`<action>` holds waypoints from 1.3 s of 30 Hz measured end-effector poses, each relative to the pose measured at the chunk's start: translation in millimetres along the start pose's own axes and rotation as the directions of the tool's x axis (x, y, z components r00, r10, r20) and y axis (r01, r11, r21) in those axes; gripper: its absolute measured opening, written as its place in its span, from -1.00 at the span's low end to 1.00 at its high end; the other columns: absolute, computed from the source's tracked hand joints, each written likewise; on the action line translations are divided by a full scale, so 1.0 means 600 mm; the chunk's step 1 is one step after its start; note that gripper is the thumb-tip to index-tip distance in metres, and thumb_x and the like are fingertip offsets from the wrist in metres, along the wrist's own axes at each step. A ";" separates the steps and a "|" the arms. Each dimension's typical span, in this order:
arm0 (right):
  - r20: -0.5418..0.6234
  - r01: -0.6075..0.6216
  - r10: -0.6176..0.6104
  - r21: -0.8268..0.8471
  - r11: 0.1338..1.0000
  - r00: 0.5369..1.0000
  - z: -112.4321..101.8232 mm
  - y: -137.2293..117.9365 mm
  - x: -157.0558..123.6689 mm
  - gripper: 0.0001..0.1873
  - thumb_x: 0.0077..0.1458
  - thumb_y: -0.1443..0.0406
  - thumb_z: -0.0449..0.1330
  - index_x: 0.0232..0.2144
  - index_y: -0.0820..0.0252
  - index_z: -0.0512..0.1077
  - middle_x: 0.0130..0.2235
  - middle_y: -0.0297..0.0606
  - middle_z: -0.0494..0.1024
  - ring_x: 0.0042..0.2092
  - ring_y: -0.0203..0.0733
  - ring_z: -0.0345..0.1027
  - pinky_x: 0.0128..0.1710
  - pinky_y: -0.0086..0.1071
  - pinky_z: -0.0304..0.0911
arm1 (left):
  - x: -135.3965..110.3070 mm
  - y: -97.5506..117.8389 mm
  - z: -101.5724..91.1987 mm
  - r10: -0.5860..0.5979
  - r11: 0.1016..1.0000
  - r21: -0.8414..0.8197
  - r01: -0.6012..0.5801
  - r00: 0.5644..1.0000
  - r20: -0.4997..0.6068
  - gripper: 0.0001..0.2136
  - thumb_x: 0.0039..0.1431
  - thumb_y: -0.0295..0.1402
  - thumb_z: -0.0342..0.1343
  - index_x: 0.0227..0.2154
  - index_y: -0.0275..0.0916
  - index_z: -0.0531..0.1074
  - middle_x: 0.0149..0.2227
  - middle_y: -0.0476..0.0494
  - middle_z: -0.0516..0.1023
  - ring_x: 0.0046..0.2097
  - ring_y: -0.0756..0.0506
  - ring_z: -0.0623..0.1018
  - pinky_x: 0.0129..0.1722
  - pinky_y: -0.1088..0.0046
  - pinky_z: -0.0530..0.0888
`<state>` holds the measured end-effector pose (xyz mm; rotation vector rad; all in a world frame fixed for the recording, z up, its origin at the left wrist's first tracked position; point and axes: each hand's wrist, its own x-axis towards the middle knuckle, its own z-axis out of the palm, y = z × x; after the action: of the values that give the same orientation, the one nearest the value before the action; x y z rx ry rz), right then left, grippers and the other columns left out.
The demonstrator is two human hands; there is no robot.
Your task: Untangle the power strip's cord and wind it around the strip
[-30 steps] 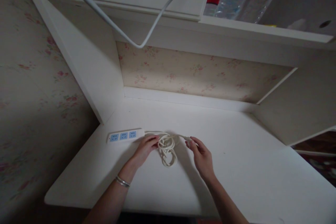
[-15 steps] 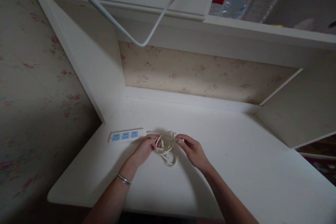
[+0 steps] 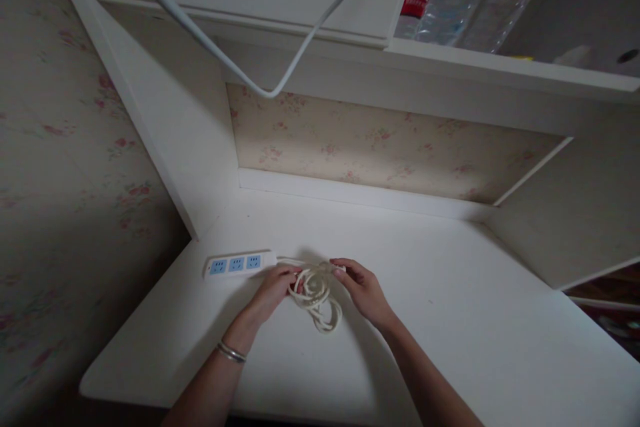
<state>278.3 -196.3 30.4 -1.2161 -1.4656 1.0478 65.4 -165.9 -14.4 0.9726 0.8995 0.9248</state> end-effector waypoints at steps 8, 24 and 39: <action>-0.096 -0.071 0.105 0.307 0.949 0.990 0.005 -0.005 0.005 -0.66 0.00 0.10 0.31 -0.20 0.10 0.40 -0.23 -0.29 0.54 -0.21 -0.19 0.43 -0.12 -0.28 0.30 | -0.007 0.007 0.004 0.056 0.943 0.321 -0.092 0.991 0.119 -0.74 0.00 -0.31 0.19 -0.26 -0.33 0.57 -0.34 -0.14 0.58 -0.34 -0.08 0.48 -0.35 0.48 0.33; 0.018 0.037 -0.034 -0.281 0.959 0.999 0.041 0.016 0.014 -0.69 0.09 0.05 0.21 -0.20 0.04 0.57 -0.13 -0.21 0.60 -0.09 -0.08 0.45 -0.06 -0.21 0.30 | -0.009 0.024 0.013 0.126 0.919 0.343 -0.192 0.971 0.205 -0.76 0.06 -0.35 0.11 -0.22 -0.27 0.57 -0.27 -0.11 0.59 -0.18 -0.12 0.49 -0.17 0.42 0.38; 0.006 0.170 -0.229 -0.689 0.705 0.973 0.077 -0.037 -0.028 -0.83 0.07 0.15 0.24 -0.31 0.07 0.54 -0.12 -0.16 0.44 -0.05 -0.05 0.28 -0.02 -0.17 0.19 | 0.014 -0.009 0.009 0.339 0.680 0.647 -0.345 0.930 0.141 -0.83 0.03 -0.41 0.06 -0.52 -0.25 0.56 -0.46 -0.10 0.55 -0.32 -0.10 0.48 -0.27 0.44 0.35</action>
<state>229.8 -218.2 40.5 -1.5290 -1.9550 0.2723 74.6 -161.2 -19.6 1.8186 1.0872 0.9183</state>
